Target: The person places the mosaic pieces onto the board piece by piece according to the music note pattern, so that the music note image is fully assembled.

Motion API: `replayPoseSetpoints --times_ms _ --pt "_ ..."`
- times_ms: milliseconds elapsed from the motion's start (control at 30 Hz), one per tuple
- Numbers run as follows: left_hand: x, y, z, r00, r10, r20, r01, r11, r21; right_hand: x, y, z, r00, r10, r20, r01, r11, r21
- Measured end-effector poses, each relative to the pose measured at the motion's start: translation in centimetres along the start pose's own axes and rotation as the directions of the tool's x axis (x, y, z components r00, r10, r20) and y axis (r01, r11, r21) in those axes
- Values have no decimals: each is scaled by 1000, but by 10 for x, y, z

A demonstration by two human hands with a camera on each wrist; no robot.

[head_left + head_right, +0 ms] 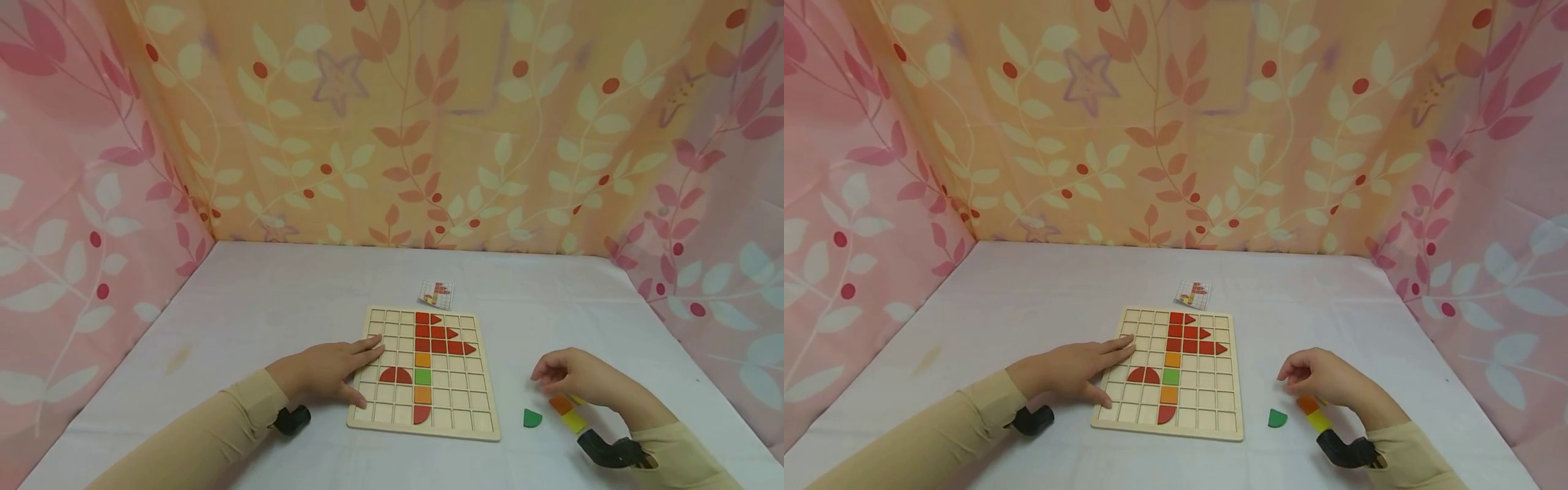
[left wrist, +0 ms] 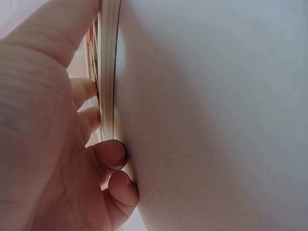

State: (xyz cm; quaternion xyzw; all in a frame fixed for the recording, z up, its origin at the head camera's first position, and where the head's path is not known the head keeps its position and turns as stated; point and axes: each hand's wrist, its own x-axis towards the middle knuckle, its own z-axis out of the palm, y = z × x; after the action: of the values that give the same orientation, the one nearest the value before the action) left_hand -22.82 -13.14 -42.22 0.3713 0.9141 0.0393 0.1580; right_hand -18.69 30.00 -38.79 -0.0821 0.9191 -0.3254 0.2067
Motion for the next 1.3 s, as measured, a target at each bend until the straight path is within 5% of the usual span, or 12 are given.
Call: replayPoseSetpoints --times_ms 300,567,1300 --pt "1 0 0 1000 -15 7 15 1000 -4 -7 9 10 999 -17 51 17 1000 -4" --pt "2 0 1 1000 -23 13 23 1000 -16 -11 16 6 999 15 -45 -22 987 -158" --pt "-1 2 -2 1000 -9 -1 9 1000 2 -6 18 6 994 36 -106 -58 975 -214"
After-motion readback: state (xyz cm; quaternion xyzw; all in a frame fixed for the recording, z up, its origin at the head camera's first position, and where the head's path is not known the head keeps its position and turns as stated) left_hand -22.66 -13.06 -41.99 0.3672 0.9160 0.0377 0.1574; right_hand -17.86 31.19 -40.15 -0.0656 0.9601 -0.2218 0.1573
